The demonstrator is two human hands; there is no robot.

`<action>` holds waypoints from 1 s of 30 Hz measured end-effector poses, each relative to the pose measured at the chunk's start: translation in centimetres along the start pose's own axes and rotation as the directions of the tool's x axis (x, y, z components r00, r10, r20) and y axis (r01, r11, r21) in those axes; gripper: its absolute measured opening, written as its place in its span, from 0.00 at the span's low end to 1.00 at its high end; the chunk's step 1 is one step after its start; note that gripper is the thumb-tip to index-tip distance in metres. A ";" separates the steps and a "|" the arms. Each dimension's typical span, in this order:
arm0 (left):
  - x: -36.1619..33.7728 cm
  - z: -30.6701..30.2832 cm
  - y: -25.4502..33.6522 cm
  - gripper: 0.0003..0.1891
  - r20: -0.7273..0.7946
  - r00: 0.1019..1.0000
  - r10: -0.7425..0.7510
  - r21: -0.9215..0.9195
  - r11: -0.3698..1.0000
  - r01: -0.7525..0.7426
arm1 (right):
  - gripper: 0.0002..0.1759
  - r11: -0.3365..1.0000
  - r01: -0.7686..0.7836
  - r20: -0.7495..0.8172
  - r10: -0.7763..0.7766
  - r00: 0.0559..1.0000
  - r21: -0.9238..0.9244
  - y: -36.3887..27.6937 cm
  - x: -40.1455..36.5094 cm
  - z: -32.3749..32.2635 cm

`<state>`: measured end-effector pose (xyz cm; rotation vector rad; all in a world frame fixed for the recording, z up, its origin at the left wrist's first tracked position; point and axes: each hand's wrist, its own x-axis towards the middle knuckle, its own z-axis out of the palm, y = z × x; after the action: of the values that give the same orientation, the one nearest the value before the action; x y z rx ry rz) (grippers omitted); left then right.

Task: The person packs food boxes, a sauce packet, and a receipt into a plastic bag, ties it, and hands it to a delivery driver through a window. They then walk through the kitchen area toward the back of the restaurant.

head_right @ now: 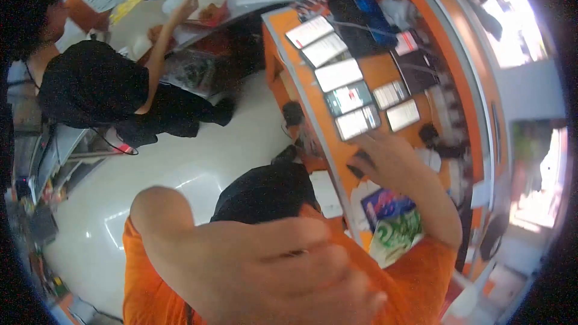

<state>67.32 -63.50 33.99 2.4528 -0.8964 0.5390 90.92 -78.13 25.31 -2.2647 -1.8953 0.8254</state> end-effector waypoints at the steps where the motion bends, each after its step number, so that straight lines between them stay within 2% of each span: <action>1: -2.4 0.3 2.0 0.23 -0.082 0.994 -0.075 -0.047 0.996 0.071 | 0.16 0.996 -0.015 0.036 0.012 0.999 0.084 -2.0 0.8 1.6; 2: -5.0 0.7 3.8 0.19 -0.152 0.975 -0.163 -0.098 0.984 0.150 | 0.16 0.985 -0.020 0.069 0.008 0.998 0.172 -3.6 1.8 3.7; 4: -10.3 2.6 5.8 0.14 -0.079 0.975 -0.209 -0.121 0.973 0.199 | 0.13 0.983 0.112 0.099 -0.127 0.987 0.145 -5.0 3.6 9.9; 5: -13.6 2.9 6.9 0.15 -0.089 0.906 -0.413 -0.244 0.891 0.383 | 0.13 0.970 0.126 0.096 -0.148 0.984 0.209 -6.1 4.8 13.7; 6: -16.9 3.7 8.2 0.15 -0.065 0.796 -0.602 -0.362 0.757 0.543 | 0.12 0.951 0.140 0.094 -0.172 0.981 0.274 -6.9 5.7 17.7; 7: -20.8 6.0 10.0 0.19 -0.106 0.570 -0.815 -0.380 0.563 0.734 | 0.12 0.935 0.129 0.131 -0.181 0.975 0.332 -7.8 6.4 21.2; 8: -25.2 9.1 12.1 0.22 -0.084 0.285 -0.955 -0.493 0.288 0.821 | 0.12 0.915 0.123 0.164 -0.199 0.966 0.385 -8.5 7.1 24.2; 9: -29.1 11.9 14.2 0.23 -0.137 0.084 -0.987 -0.486 0.140 0.863 | 0.13 0.903 0.049 0.215 -0.153 0.965 0.426 -8.8 7.5 26.9; 10: -33.7 14.8 17.0 0.23 -0.088 -0.135 -0.987 -0.361 -0.094 0.928 | 0.14 0.885 -0.023 0.265 -0.114 0.957 0.466 -8.9 7.7 30.1; 11: -40.4 19.8 20.8 0.23 -0.161 -0.214 -0.963 -0.291 -0.161 0.943 | 0.14 0.892 -0.085 0.267 -0.041 0.963 0.444 -7.4 7.8 35.0; 12: -46.3 23.6 24.9 0.26 -0.013 -0.410 -0.912 -0.182 -0.401 0.898 | 0.14 0.895 -0.148 0.262 0.036 0.964 0.421 -5.6 7.5 39.7; 13: -51.9 27.7 29.3 0.29 0.051 -0.463 -0.885 -0.079 -0.466 0.881 | 0.16 0.936 -0.126 0.274 0.034 0.961 0.328 -4.4 6.2 41.9; 14: -58.1 33.1 33.4 0.29 0.133 -0.603 -0.786 0.080 -0.598 0.797 | 0.17 0.967 -0.113 0.281 0.046 0.959 0.229 -2.2 4.3 44.7; 15: -60.5 35.2 36.0 0.29 0.211 -0.654 -0.726 0.114 -0.646 0.755 | 0.19 0.960 0.271 0.381 -0.225 0.897 -0.071 5.9 4.0 55.6; 16: -61.0 36.3 37.1 0.29 0.277 -0.675 -0.684 0.082 -0.683 0.726 | 0.19 0.998 0.024 0.490 0.009 0.872 -0.061 7.2 1.4 56.1; 18: -60.0 37.2 37.1 0.29 0.336 -0.648 -0.684 -0.074 -0.705 0.705 | 0.19 0.933 -0.348 0.580 0.336 0.742 -0.095 7.1 -3.0 53.7; 20: -58.3 36.1 34.2 0.30 0.322 -0.581 -0.748 -0.264 -0.660 0.703 | 0.19 0.843 -0.529 0.575 0.483 0.660 -0.102 7.2 -4.7 52.1; 22: -53.9 31.9 29.2 0.30 0.285 -0.484 -0.827 -0.428 -0.562 0.708 | 0.19 0.804 -0.589 0.535 0.536 0.653 -0.086 7.5 -3.9 50.8; 24: -49.9 27.7 23.8 0.30 0.227 -0.376 -0.899 -0.508 -0.438 0.742 | 0.19 0.802 -0.595 0.479 0.543 0.689 -0.053 7.4 -1.6 49.9; 27: -46.5 22.8 18.2 0.30 0.149 -0.245 -0.958 -0.433 -0.285 0.855 | 0.19 0.860 -0.510 0.355 0.472 0.807 0.018 6.2 3.7 49.4; 30: -46.6 19.8 15.4 0.31 0.092 -0.136 -0.986 -0.365 -0.161 0.917 | 0.19 0.928 -0.365 0.194 0.345 0.918 0.074 4.8 9.2 51.3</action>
<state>27.77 -61.85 -1.09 1.8496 1.1097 -0.0054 73.27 -84.91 -23.49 -2.5825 -1.4669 1.1795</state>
